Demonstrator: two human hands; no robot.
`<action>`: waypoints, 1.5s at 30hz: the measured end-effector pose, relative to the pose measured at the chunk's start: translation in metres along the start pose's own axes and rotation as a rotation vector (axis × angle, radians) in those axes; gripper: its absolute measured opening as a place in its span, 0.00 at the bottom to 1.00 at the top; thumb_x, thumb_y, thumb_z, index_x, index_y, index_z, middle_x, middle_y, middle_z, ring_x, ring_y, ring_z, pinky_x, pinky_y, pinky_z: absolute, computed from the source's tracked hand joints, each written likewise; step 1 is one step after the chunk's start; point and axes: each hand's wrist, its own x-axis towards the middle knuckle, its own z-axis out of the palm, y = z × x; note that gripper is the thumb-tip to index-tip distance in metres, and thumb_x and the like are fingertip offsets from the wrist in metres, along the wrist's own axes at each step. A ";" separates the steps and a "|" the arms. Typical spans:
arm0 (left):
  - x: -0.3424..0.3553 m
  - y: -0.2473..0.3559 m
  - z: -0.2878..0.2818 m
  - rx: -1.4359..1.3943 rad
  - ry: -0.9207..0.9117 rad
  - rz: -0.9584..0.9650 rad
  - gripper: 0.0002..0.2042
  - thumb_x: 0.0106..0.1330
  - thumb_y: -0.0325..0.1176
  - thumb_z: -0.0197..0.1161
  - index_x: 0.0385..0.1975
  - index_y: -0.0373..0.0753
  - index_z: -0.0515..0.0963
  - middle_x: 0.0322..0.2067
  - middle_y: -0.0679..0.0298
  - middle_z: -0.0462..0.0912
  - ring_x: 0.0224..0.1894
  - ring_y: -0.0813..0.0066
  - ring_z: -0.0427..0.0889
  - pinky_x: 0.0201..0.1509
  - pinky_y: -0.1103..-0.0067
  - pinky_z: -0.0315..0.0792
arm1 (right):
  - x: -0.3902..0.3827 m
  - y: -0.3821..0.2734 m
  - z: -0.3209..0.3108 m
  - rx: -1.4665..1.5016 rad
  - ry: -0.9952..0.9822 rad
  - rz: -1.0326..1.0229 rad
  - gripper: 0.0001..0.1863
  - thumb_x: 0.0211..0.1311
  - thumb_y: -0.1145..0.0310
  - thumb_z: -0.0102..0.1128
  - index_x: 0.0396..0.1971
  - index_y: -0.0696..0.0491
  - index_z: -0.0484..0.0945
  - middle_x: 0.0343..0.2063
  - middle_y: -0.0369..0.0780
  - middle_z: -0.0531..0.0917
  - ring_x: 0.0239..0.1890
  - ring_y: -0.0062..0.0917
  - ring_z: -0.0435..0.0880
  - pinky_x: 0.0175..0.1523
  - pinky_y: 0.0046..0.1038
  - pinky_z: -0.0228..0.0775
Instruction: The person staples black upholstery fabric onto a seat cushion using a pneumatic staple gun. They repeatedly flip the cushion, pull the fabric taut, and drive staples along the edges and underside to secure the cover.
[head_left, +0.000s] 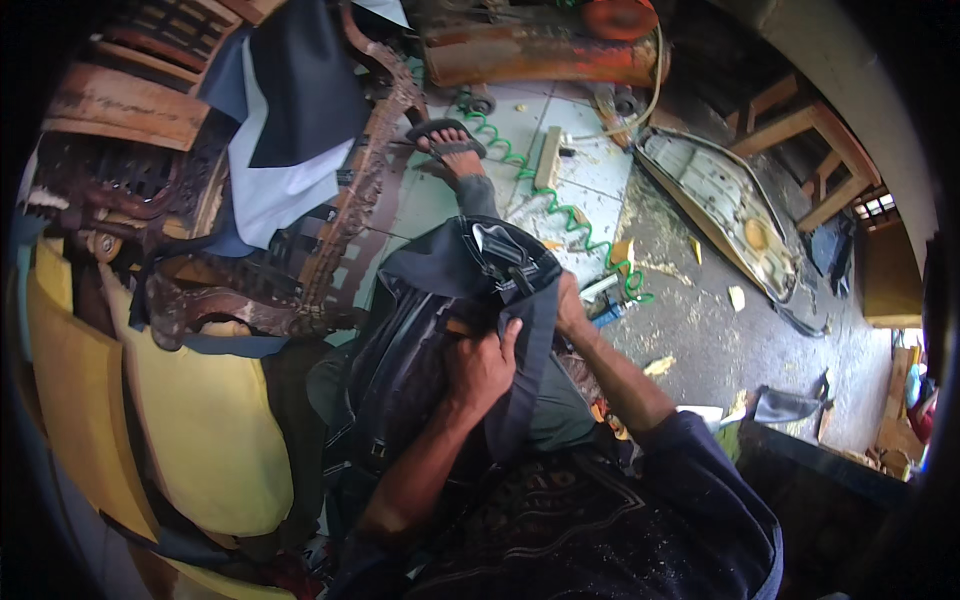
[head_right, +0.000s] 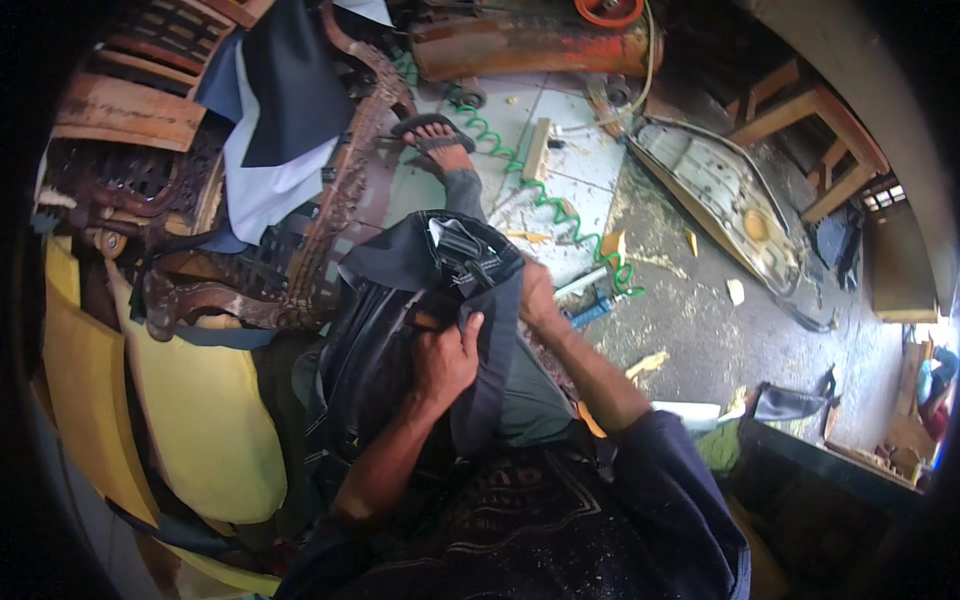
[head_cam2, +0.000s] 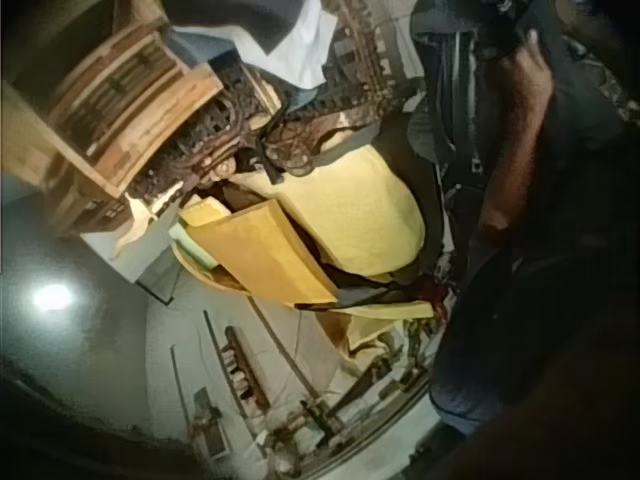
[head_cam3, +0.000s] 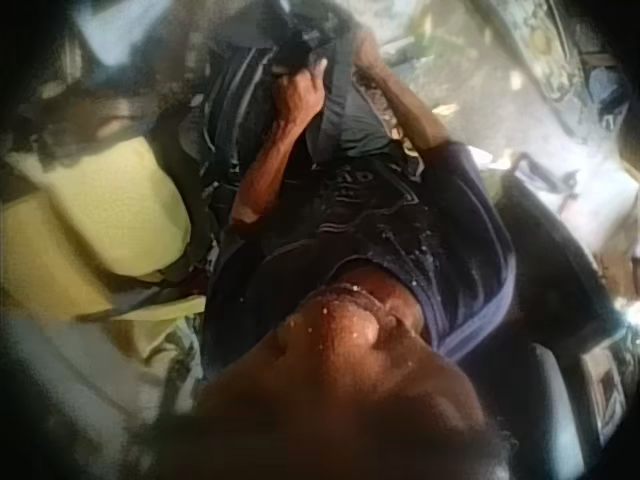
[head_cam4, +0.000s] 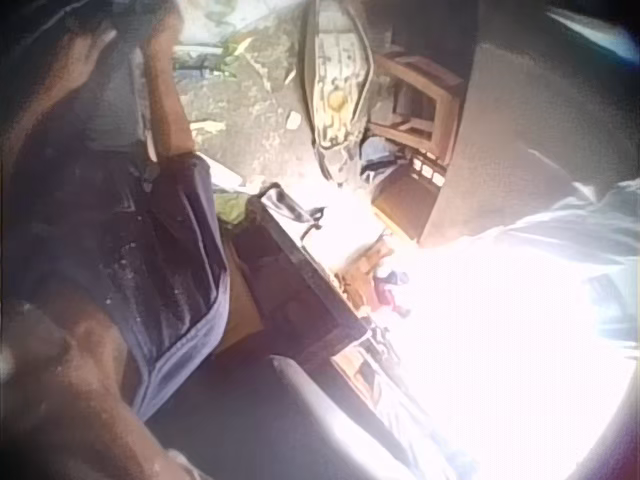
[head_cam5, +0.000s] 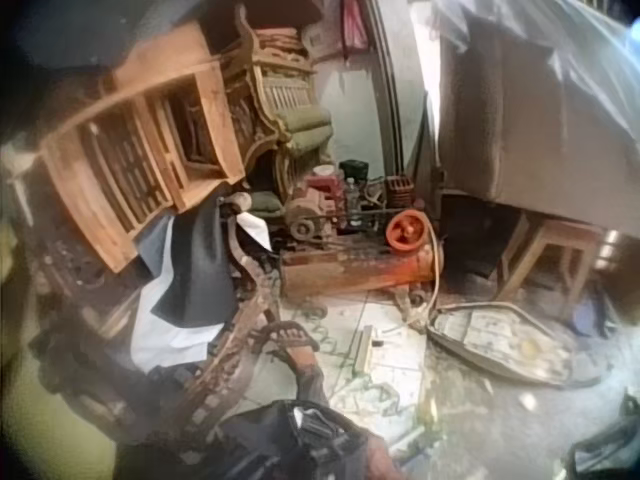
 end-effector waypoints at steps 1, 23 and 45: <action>0.000 -0.006 0.011 0.030 -0.062 -0.052 0.22 0.77 0.48 0.59 0.31 0.32 0.84 0.24 0.39 0.82 0.28 0.33 0.83 0.34 0.50 0.77 | -0.019 0.028 -0.014 -0.300 -0.056 0.087 0.22 0.66 0.67 0.61 0.59 0.54 0.76 0.42 0.50 0.84 0.42 0.43 0.85 0.48 0.43 0.80; 0.042 -0.023 0.087 -0.068 -0.399 -0.060 0.32 0.81 0.52 0.50 0.20 0.33 0.85 0.21 0.39 0.83 0.26 0.39 0.86 0.35 0.53 0.79 | -0.127 -0.030 -0.166 -0.589 -0.315 0.645 0.20 0.62 0.61 0.68 0.52 0.54 0.86 0.34 0.46 0.91 0.34 0.30 0.91 0.39 0.34 0.83; 0.031 -0.020 0.097 -0.021 -0.265 0.012 0.29 0.80 0.51 0.51 0.22 0.38 0.87 0.21 0.48 0.85 0.25 0.48 0.88 0.33 0.56 0.80 | -0.113 -0.171 -0.100 -0.734 -0.402 0.543 0.24 0.47 0.59 0.76 0.42 0.59 0.87 0.29 0.55 0.88 0.35 0.49 0.90 0.46 0.42 0.83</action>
